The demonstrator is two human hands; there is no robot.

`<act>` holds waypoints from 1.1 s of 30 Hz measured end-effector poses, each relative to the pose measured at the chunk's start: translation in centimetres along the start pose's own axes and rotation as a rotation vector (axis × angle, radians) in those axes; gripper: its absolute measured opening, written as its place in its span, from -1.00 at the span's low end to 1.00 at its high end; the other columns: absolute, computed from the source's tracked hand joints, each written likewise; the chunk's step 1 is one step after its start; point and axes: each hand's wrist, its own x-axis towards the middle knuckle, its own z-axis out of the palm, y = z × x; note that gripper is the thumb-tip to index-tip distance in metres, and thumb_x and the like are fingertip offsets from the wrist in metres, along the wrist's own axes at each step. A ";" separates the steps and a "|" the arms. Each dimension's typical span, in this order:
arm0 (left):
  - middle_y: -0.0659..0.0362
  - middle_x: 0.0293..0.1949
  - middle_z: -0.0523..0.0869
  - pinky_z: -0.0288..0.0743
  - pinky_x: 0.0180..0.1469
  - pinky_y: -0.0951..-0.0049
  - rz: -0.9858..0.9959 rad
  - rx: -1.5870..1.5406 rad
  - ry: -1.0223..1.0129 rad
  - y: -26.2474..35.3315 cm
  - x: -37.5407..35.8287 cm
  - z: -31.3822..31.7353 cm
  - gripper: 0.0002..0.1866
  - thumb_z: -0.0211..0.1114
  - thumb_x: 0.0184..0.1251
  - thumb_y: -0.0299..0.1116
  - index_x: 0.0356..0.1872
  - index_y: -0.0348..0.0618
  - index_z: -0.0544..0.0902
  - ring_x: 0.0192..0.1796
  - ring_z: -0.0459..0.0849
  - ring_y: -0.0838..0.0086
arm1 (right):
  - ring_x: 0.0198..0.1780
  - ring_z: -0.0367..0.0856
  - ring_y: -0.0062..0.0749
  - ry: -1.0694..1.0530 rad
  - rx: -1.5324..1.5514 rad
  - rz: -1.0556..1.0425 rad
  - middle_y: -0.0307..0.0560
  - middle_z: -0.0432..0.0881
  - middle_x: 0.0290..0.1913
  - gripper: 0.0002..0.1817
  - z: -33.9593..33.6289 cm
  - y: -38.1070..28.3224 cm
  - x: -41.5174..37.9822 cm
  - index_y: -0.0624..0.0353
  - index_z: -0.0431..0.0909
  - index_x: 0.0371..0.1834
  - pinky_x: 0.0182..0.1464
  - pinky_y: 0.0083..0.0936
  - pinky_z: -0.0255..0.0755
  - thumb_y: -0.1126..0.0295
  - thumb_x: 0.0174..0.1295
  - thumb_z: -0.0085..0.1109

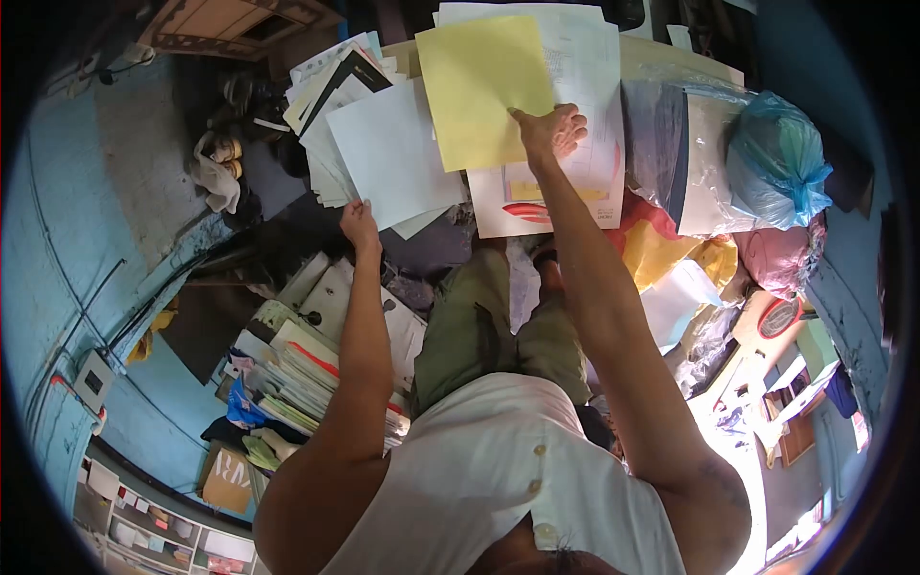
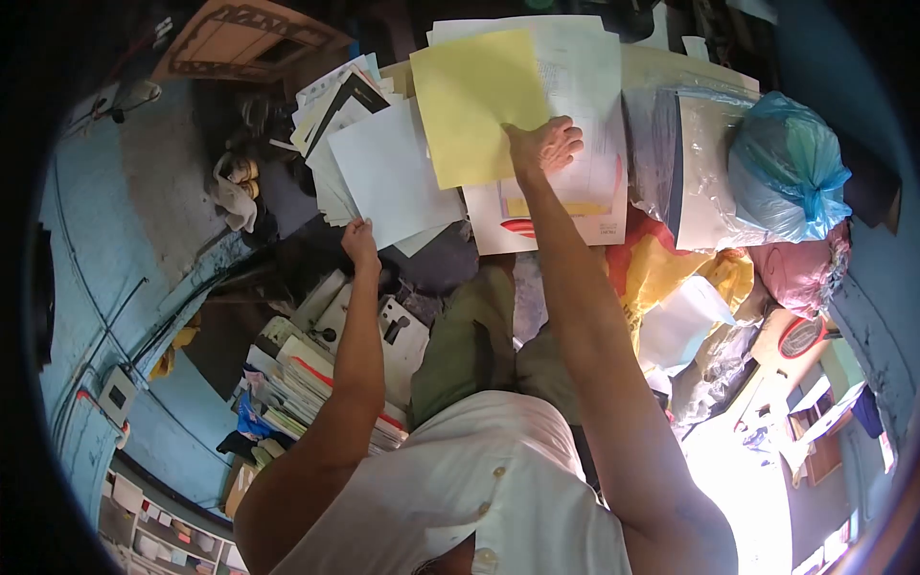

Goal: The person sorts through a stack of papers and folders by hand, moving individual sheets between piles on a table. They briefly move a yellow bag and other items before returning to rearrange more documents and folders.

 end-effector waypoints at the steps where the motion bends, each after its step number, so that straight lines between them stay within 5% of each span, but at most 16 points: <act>1: 0.11 -0.27 0.75 0.49 -0.17 0.51 -0.013 -0.027 -0.009 -0.3 -0.1 0.1 -0.86 0.30 0.35 -0.52 -0.14 -0.36 0.61 -0.24 0.65 0.51 | 0.15 0.32 0.00 -0.026 0.001 0.032 0.15 0.33 0.07 -0.05 0.4 -0.4 0.1 0.34 0.34 0.01 0.08 -0.14 0.44 -0.01 -0.37 0.68; 4: 0.10 -0.25 0.74 0.50 -0.14 0.52 -0.032 -0.085 -0.021 0.3 -1.0 0.6 -0.86 0.28 0.36 -0.52 -0.13 -0.37 0.60 -0.22 0.65 0.51 | 0.17 0.30 -0.01 0.033 -0.009 -0.028 0.15 0.31 0.10 -0.08 1.4 -0.5 0.0 0.32 0.34 0.01 0.09 -0.14 0.44 0.03 -0.34 0.68; 8: 0.09 -0.22 0.74 0.50 -0.10 0.53 -0.033 -0.103 -0.042 -0.2 -1.1 0.7 -0.85 0.27 0.38 -0.52 -0.10 -0.37 0.59 -0.19 0.66 0.49 | -0.08 0.60 0.12 -0.079 0.235 -0.083 0.19 0.57 -0.11 -0.17 1.2 -0.6 -0.4 0.33 0.19 0.08 -0.01 -0.12 0.50 0.26 -0.15 0.58; 9: 0.09 -0.22 0.74 0.50 -0.10 0.53 -0.027 -0.118 -0.035 -0.5 -1.1 0.6 -0.85 0.27 0.38 -0.52 -0.11 -0.36 0.59 -0.19 0.66 0.49 | -0.20 0.67 0.19 -0.028 0.230 -0.170 0.17 0.65 -0.31 -0.22 1.5 -0.5 -0.7 0.29 0.14 0.13 -0.07 -0.08 0.49 0.33 -0.06 0.49; 13: 0.10 -0.21 0.74 0.51 -0.10 0.52 -0.040 -0.174 0.026 -0.1 -0.8 -0.8 -0.86 0.26 0.39 -0.52 -0.12 -0.35 0.59 -0.19 0.66 0.50 | -0.22 0.66 0.24 -0.154 0.514 -0.426 0.28 0.66 -0.29 -0.33 0.3 0.3 -3.0 0.22 0.22 0.18 -0.11 -0.01 0.47 0.39 0.02 0.37; 16: 0.12 -0.20 0.74 0.51 -0.10 0.52 -0.046 -0.254 0.034 -0.2 -0.2 -2.8 -0.87 0.25 0.39 -0.55 -0.09 -0.31 0.58 -0.19 0.65 0.53 | -0.21 0.71 0.05 -0.269 0.642 -0.567 0.22 0.69 -0.25 -0.50 -0.3 1.4 -5.6 0.28 0.40 0.07 -0.09 -0.16 0.53 0.42 0.06 0.34; 22: 0.12 -0.14 0.74 0.50 -0.04 0.51 -0.118 -0.320 -0.082 -1.2 -0.1 -5.3 -0.81 0.21 0.40 -0.59 -0.01 -0.30 0.56 -0.11 0.67 0.50 | -0.21 0.67 -0.39 -0.608 0.930 -0.332 0.01 0.72 -0.22 -0.66 -2.3 1.1 -10.9 0.35 0.56 -0.01 -0.10 -0.44 0.54 0.51 0.12 0.30; 26: 0.09 -0.02 0.72 0.49 0.04 0.50 -0.258 -0.421 -0.037 -4.7 0.5 -4.7 -0.75 0.17 0.41 -0.60 0.07 -0.26 0.55 -0.03 0.66 0.48 | -0.22 0.69 -0.33 -0.696 1.043 -0.424 0.07 0.72 -0.24 -0.65 -3.3 -0.1 -13.2 0.33 0.57 0.01 -0.12 -0.42 0.54 0.47 0.14 0.28; 30: 0.13 0.09 0.66 0.50 0.12 0.36 -0.342 -0.848 -0.093 -6.2 0.2 -3.0 -0.58 0.25 0.40 -0.33 0.23 -0.20 0.50 0.06 0.65 0.38 | -0.23 0.73 -0.16 -0.767 0.773 -0.515 0.19 0.71 -0.27 -0.65 0.2 -0.1 -12.7 0.25 0.58 0.02 -0.14 -0.33 0.56 0.42 0.16 0.28; 33: 0.14 0.13 0.64 0.50 0.16 0.25 -0.276 -0.462 -0.017 -6.8 1.3 -1.7 -0.48 0.29 0.38 -0.19 0.28 -0.19 0.48 0.12 0.63 0.32 | -0.13 0.76 -0.03 -0.694 0.539 -0.598 0.29 0.71 -0.18 -0.61 3.4 -0.6 -11.2 0.22 0.59 0.04 -0.10 -0.17 0.57 0.36 0.14 0.30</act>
